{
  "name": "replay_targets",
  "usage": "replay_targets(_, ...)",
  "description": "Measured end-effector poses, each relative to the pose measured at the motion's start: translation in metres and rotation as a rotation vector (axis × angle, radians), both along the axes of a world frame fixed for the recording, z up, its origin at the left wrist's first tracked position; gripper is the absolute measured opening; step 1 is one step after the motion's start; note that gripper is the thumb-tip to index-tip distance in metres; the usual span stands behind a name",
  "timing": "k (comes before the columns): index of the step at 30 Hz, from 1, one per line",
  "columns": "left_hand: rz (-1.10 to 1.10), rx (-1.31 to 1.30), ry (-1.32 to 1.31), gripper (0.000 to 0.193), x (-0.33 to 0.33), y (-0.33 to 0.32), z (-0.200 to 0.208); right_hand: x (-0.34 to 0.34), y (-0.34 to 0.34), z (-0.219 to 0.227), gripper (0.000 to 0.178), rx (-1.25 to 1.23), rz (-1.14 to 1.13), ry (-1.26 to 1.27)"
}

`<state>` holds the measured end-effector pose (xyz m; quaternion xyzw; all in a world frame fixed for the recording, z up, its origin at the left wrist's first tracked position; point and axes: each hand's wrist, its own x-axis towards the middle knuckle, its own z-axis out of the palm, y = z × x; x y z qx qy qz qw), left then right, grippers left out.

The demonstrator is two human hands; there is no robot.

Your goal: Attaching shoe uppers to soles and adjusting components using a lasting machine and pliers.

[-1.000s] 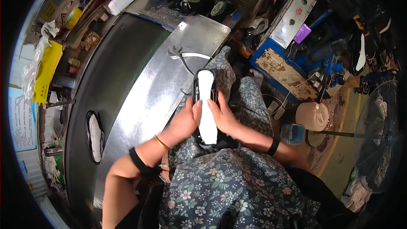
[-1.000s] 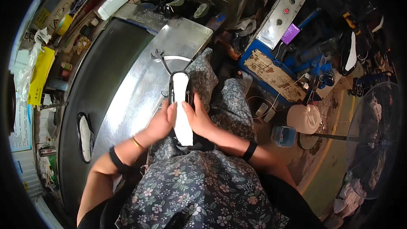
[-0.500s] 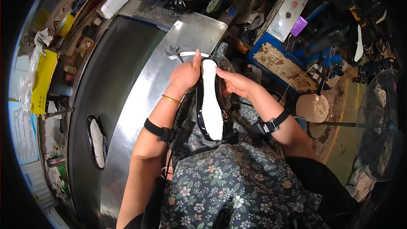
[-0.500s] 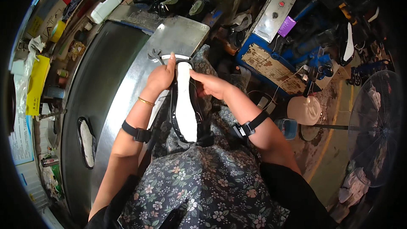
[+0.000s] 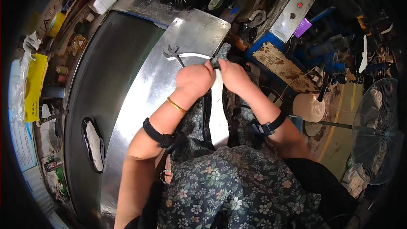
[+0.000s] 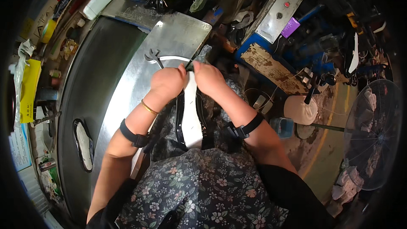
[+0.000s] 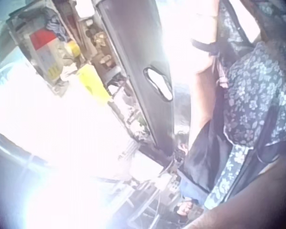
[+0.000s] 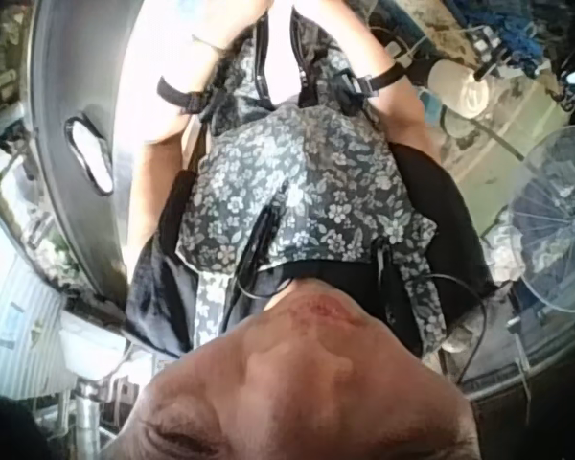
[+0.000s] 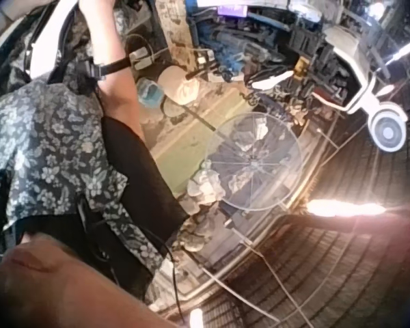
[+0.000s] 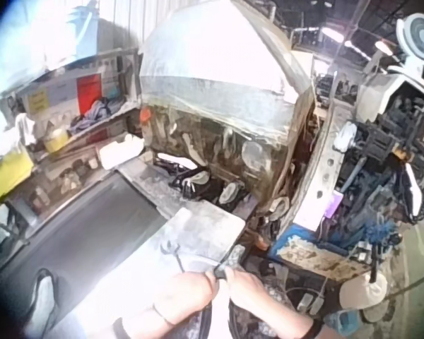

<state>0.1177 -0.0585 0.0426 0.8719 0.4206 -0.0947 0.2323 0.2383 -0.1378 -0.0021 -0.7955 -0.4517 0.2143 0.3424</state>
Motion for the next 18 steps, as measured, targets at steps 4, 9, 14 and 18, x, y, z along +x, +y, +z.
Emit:
replay_targets(4, -0.182, 0.147, -0.015, 0.044, -0.015, -0.007, 0.007, -0.01, 0.002, 0.004, 0.039, -0.139, 0.114, -0.276)
replay_targets(9, 0.05, -0.461, -0.217, 0.094, -0.076, -0.062, 0.016, 0.009, 0.0, -0.017, 0.049, 0.091, 0.08, 0.14)
replay_targets(14, 0.457, -1.234, -0.873, 0.081, -0.112, -0.135, -0.012, 0.005, 0.009, -0.035, 0.057, 0.046, -0.068, 0.275)
replay_targets(18, 0.765, -1.432, -0.977, 0.058, -0.131, -0.108, -0.002, 0.034, -0.009, -0.011, 0.033, 0.144, 0.04, 0.361)
